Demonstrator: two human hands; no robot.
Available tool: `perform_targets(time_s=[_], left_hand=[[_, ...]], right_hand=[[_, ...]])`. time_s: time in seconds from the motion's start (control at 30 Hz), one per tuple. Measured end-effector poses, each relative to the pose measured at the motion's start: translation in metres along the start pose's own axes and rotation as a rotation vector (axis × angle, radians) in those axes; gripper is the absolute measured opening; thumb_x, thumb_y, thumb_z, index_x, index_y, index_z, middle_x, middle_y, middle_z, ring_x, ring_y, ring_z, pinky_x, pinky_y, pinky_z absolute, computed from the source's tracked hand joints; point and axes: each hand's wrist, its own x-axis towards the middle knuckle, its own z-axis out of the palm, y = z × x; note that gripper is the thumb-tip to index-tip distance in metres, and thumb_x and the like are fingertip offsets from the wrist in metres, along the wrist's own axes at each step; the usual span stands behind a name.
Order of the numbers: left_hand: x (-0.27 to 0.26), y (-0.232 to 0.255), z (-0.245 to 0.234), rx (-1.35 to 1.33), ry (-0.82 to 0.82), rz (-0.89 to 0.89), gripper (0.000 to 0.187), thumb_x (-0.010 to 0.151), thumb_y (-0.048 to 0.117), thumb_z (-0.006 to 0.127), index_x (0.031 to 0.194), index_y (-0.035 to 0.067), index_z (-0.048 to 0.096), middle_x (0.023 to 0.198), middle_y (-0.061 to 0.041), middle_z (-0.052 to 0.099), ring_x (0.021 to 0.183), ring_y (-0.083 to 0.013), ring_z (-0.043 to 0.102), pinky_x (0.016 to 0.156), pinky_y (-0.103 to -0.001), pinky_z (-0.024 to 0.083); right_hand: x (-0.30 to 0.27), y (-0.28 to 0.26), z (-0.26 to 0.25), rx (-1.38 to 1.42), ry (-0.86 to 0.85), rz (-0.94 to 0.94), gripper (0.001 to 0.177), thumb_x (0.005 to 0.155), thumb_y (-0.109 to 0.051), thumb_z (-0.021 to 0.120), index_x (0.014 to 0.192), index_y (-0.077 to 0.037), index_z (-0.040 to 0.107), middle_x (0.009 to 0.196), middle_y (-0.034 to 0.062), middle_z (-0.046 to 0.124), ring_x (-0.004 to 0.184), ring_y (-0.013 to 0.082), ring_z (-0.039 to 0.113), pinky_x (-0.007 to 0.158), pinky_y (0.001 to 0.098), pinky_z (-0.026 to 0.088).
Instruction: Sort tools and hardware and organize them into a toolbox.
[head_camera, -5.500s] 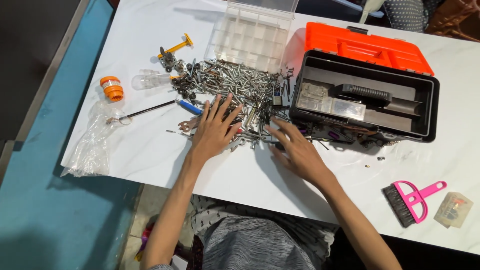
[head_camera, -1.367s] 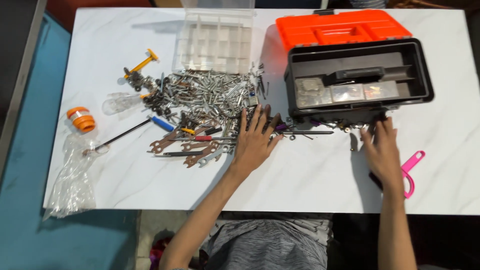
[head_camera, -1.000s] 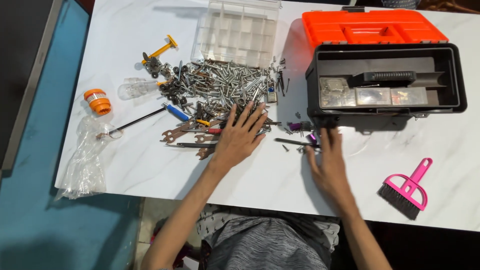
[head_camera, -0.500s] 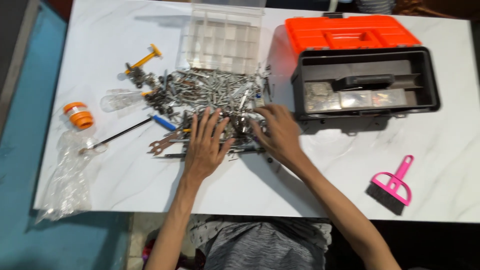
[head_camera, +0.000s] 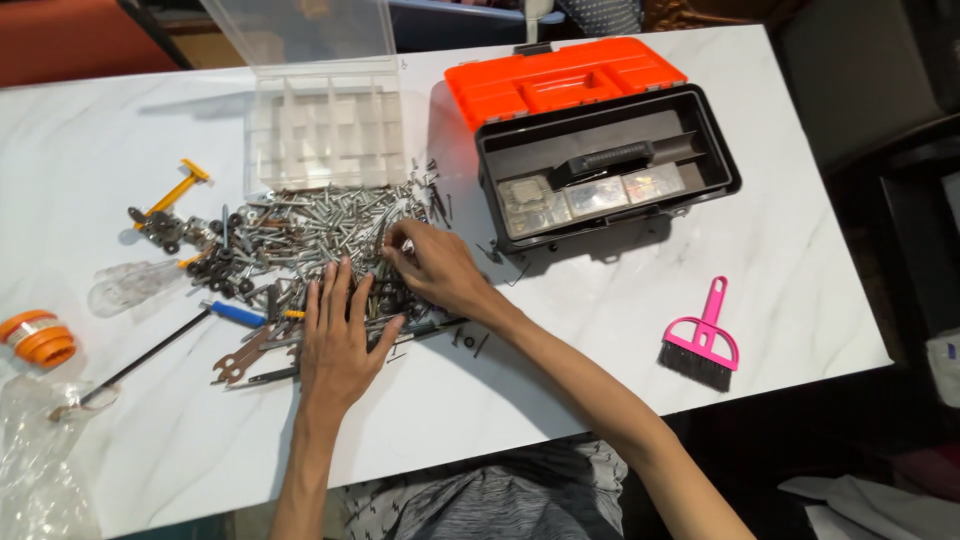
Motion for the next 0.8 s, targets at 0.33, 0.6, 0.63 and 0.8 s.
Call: perform_targets(time_s=[0.33, 0.6, 0.63, 0.8], left_hand=[[0.009, 0.006, 0.005, -0.018, -0.011, -0.001, 0.068, 0.095, 0.048, 0.060, 0.146, 0.004, 0.050, 0.162, -0.020, 0.036, 0.153, -0.0368, 0.029, 0.127, -0.054, 0.018], [0.031, 0.018, 0.027, -0.034, -0.041, -0.063, 0.055, 0.097, 0.044, 0.059, 0.140, 0.008, 0.055, 0.151, -0.019, 0.041, 0.154, -0.0425, 0.026, 0.125, -0.061, 0.026], [0.032, 0.018, 0.028, -0.034, -0.044, -0.058, 0.055, 0.097, 0.044, 0.059, 0.140, 0.008, 0.055, 0.151, -0.019, 0.041, 0.154, -0.0425, 0.026, 0.125, -0.061, 0.026], [0.029, 0.022, 0.026, -0.026, -0.019, -0.088, 0.049, 0.098, 0.040, 0.060, 0.137, 0.010, 0.059, 0.149, -0.019, 0.044, 0.154, -0.0408, 0.030, 0.124, -0.059, 0.031]], right_hand=[[-0.096, 0.029, -0.141, 0.808, 0.242, -0.089, 0.018, 0.105, -0.006, 0.057, 0.120, -0.006, 0.048, 0.099, 0.0170, 0.074, 0.086, 0.0224, 0.078, 0.061, 0.0302, 0.067], [-0.135, 0.058, -0.193, 0.626, 0.474, 0.261, 0.019, 0.104, -0.012, 0.059, 0.117, 0.000, 0.053, 0.106, 0.0150, 0.079, 0.069, 0.0186, 0.075, 0.053, 0.0244, 0.056], [-0.137, 0.060, -0.196, 0.627, 0.480, 0.264, 0.019, 0.104, -0.012, 0.059, 0.117, 0.000, 0.053, 0.106, 0.0150, 0.079, 0.069, 0.0186, 0.075, 0.053, 0.0244, 0.056], [-0.144, 0.090, -0.222, 0.253, 0.518, 0.097, 0.021, 0.099, 0.005, 0.061, 0.117, -0.001, 0.068, 0.112, 0.0111, 0.075, 0.087, 0.0178, 0.077, 0.064, 0.0251, 0.064]])
